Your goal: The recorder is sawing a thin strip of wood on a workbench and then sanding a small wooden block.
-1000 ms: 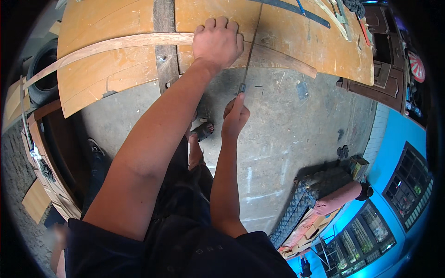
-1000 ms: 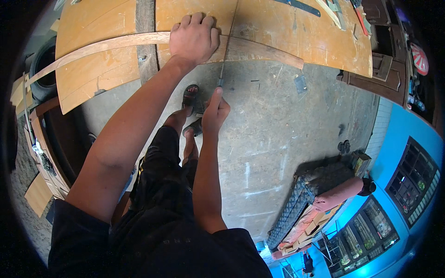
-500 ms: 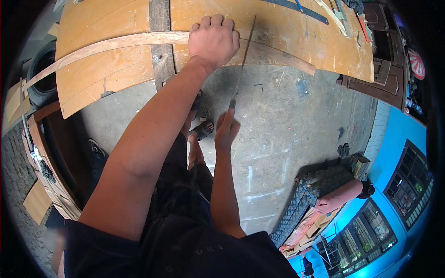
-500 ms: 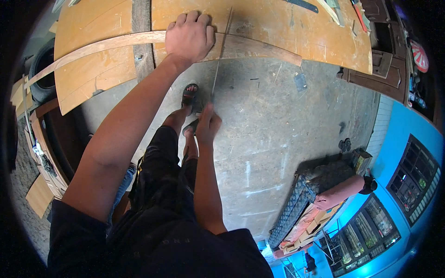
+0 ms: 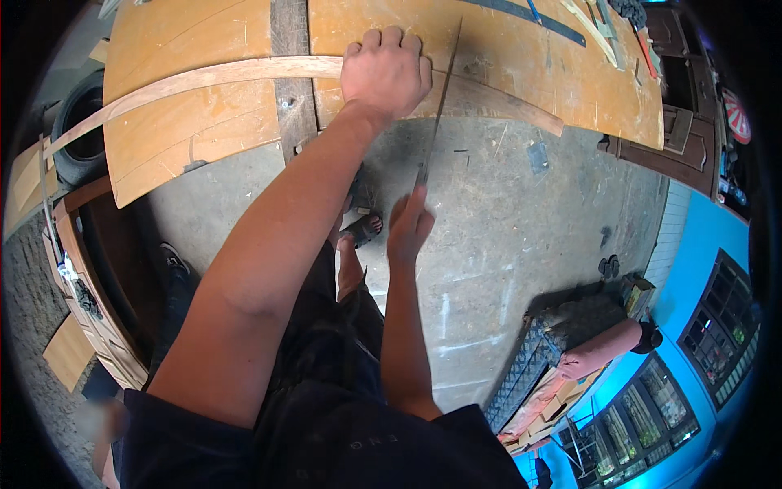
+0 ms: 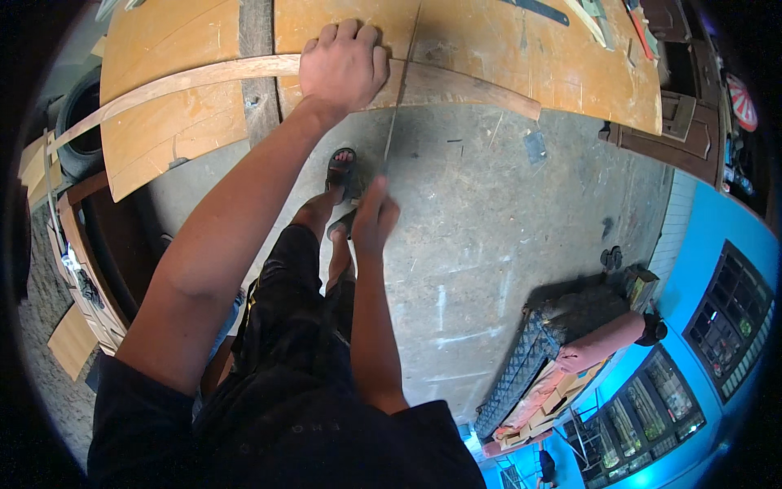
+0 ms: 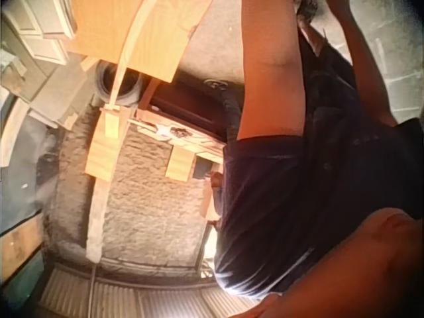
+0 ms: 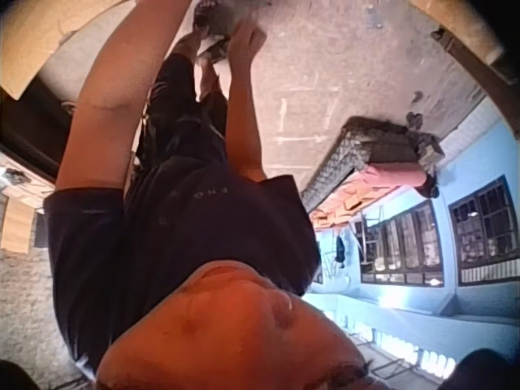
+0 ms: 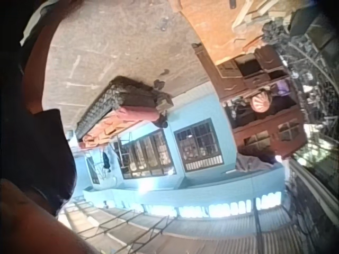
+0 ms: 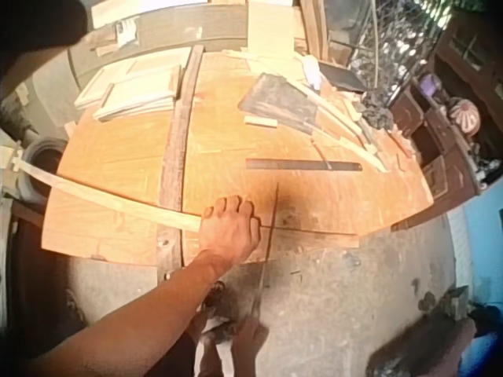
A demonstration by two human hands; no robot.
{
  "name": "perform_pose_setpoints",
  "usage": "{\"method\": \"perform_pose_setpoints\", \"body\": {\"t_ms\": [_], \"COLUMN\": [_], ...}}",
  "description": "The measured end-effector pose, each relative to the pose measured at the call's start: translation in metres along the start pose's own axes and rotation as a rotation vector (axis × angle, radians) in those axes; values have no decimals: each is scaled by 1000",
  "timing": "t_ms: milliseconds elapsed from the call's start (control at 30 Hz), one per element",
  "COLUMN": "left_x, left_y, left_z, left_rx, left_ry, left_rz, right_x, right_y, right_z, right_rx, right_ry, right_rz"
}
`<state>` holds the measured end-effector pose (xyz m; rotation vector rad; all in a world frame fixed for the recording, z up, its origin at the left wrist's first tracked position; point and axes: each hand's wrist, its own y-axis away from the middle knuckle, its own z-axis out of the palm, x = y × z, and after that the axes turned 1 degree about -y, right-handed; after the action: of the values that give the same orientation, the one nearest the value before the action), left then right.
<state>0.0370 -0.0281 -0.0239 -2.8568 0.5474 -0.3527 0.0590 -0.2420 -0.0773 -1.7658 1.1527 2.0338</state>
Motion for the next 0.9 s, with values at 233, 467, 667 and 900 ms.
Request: {"method": "perform_pose_setpoints", "body": {"t_ms": [233, 467, 667, 900], "left_x": [-4, 0, -5, -1], "left_y": [-1, -3, 0, 1], "left_z": [-1, 5, 1, 1], "left_rx": [9, 1, -34, -27], "left_ry": [7, -8, -34, -10], "left_rz": [-11, 0, 2, 5], "right_x": [-34, -35, -23, -66], "right_y": [-11, -30, 29, -81], "right_z": [5, 14, -17, 38], "right_rx": [-26, -16, -16, 13], "right_ry": [14, -7, 13, 161], "right_rz": [20, -45, 48, -141]}}
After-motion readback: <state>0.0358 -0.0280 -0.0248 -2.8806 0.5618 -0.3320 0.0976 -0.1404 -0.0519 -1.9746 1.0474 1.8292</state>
